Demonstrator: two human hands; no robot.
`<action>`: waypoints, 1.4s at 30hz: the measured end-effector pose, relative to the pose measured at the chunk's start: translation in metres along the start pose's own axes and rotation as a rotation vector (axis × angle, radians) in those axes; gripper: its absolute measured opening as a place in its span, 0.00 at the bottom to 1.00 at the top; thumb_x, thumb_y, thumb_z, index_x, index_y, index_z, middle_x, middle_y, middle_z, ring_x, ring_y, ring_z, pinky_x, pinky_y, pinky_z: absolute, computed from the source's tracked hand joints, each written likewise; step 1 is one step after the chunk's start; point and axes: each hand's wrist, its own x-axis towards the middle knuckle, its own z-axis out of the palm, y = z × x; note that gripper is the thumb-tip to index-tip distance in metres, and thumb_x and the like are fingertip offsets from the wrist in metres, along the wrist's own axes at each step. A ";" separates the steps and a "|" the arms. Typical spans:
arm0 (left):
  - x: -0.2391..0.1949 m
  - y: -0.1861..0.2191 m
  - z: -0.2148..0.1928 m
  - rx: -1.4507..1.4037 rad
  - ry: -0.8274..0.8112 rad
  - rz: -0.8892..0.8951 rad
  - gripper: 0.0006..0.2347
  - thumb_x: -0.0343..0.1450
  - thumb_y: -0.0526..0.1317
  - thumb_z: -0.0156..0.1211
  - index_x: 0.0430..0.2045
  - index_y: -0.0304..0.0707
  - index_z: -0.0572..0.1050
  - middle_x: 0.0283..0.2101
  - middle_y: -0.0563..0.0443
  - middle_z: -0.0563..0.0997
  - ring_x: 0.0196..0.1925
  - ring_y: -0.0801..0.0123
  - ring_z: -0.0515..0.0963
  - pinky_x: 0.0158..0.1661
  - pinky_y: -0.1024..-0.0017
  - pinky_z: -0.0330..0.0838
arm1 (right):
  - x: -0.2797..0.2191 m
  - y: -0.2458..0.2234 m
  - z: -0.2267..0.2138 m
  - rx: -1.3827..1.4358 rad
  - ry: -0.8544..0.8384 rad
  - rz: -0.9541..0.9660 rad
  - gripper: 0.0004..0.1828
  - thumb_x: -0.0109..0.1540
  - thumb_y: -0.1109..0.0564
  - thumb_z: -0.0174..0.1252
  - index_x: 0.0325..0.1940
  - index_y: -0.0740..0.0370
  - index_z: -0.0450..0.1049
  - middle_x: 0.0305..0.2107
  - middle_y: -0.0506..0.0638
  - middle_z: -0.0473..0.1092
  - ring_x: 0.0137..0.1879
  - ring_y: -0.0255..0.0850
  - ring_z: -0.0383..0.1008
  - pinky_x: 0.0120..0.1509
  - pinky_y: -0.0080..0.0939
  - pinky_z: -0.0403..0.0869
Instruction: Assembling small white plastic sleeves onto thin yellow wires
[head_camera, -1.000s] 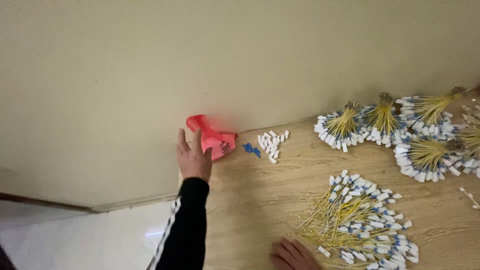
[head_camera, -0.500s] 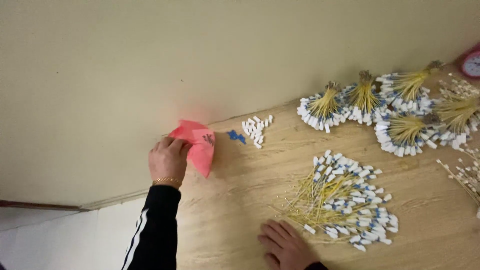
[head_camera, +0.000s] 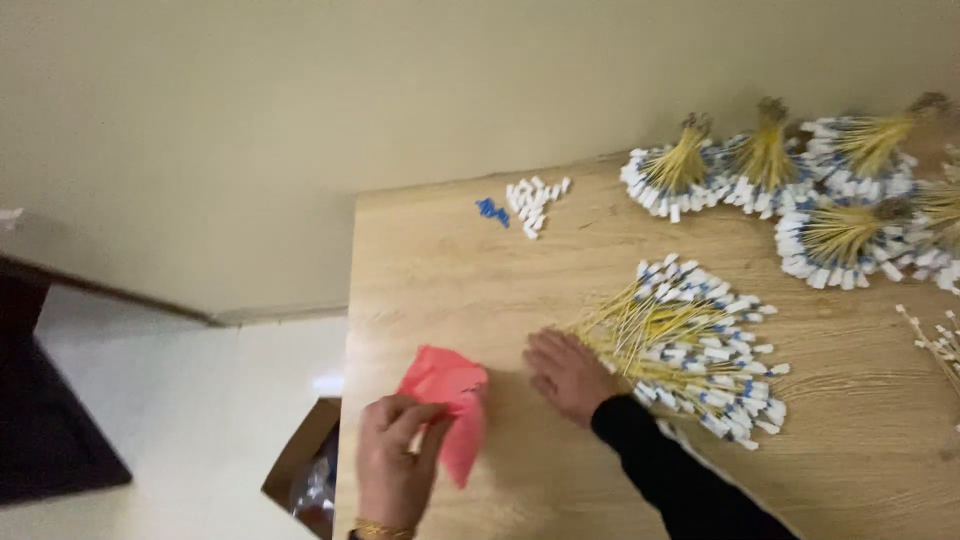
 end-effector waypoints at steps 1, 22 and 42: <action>-0.007 0.009 0.003 0.008 0.010 -0.017 0.04 0.61 0.39 0.68 0.26 0.51 0.83 0.30 0.57 0.76 0.35 0.66 0.72 0.37 0.70 0.65 | -0.001 0.000 -0.003 0.010 -0.011 -0.015 0.18 0.64 0.49 0.46 0.53 0.58 0.72 0.57 0.59 0.66 0.65 0.56 0.61 0.68 0.58 0.58; -0.062 0.042 0.019 -0.177 -0.163 0.155 0.02 0.65 0.37 0.65 0.27 0.47 0.80 0.44 0.44 0.73 0.46 0.54 0.73 0.42 0.62 0.71 | -0.023 -0.086 -0.136 0.090 -0.213 0.082 0.09 0.58 0.47 0.59 0.33 0.52 0.73 0.54 0.50 0.70 0.66 0.57 0.59 0.67 0.56 0.56; -0.074 0.032 0.027 -0.351 0.020 -0.228 0.23 0.66 0.49 0.59 0.53 0.38 0.66 0.53 0.42 0.64 0.57 0.59 0.68 0.51 0.66 0.78 | -0.014 -0.098 -0.158 1.028 -0.113 0.371 0.06 0.61 0.59 0.54 0.39 0.60 0.76 0.47 0.53 0.76 0.53 0.40 0.75 0.57 0.37 0.72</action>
